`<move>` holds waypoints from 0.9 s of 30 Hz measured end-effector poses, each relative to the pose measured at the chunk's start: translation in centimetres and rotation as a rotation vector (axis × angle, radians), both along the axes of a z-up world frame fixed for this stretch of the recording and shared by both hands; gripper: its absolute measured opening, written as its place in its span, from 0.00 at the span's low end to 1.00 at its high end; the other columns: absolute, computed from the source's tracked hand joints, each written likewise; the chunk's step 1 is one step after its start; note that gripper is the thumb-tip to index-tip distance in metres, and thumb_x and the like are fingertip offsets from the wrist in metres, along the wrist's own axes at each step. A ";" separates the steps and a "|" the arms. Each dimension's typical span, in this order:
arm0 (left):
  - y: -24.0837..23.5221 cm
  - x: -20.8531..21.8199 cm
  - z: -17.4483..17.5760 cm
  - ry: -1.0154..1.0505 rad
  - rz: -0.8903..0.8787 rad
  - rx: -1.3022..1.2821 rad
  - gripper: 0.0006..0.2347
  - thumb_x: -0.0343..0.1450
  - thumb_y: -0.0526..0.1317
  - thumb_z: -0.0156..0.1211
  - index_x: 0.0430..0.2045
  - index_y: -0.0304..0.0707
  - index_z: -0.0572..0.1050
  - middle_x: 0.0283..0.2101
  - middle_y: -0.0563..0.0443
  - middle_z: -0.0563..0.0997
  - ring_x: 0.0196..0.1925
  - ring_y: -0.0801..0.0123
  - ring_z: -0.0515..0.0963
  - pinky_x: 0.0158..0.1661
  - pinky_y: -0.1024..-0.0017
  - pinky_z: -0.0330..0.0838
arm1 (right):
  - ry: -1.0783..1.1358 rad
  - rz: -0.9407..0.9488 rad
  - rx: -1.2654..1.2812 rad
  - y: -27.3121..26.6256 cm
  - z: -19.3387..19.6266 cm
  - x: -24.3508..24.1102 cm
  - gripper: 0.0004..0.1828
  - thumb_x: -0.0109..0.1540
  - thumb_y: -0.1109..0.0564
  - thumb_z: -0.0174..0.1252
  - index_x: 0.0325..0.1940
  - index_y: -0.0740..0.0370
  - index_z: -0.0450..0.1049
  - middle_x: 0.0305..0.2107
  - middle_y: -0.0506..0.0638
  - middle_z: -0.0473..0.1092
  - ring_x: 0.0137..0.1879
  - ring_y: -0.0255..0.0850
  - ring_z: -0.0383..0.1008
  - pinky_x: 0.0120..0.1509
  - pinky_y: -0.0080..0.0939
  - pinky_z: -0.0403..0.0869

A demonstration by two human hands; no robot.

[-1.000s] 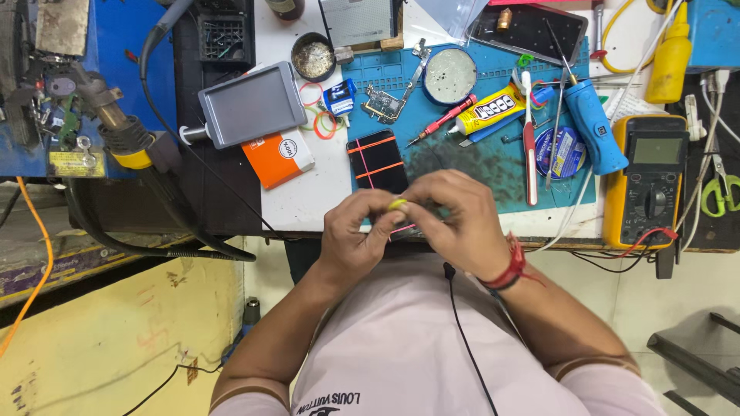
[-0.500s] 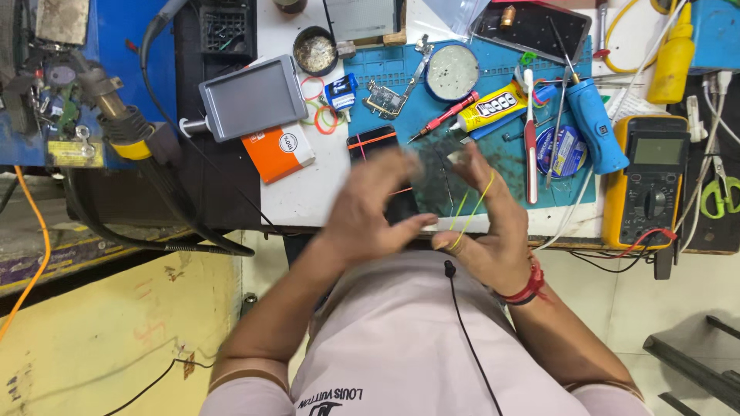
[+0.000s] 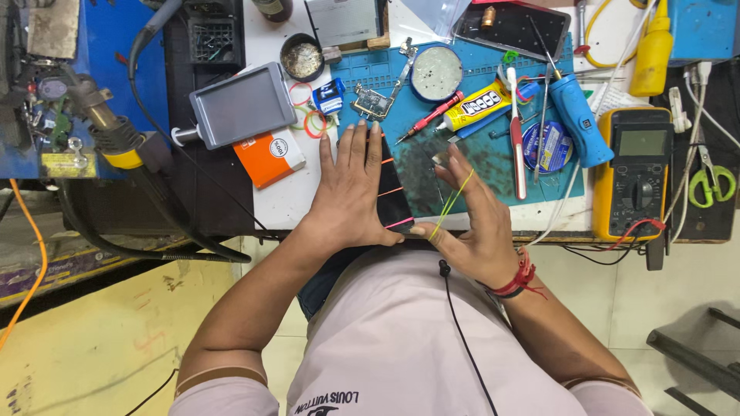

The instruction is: The person secures a smartphone with multiple rubber bands, then handles a battery and a circuit board. They apply adhesive to the board and use a screwdriver to adjust components on the circuit board.

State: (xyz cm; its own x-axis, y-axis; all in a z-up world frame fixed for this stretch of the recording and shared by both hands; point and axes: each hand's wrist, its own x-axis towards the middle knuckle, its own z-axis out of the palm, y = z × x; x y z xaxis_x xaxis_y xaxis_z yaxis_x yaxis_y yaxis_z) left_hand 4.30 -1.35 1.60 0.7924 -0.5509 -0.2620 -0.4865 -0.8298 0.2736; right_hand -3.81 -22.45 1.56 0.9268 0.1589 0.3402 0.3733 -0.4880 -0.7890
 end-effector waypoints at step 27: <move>0.5 -3.5 1.8 -0.513 -0.217 -0.442 0.57 0.53 0.63 0.75 0.70 0.23 0.50 0.70 0.21 0.52 0.73 0.30 0.55 0.71 0.34 0.44 | 0.385 0.379 -0.273 0.4 5.6 7.8 0.42 0.49 0.44 0.73 0.61 0.62 0.66 0.36 0.61 0.77 0.38 0.56 0.80 0.42 0.50 0.76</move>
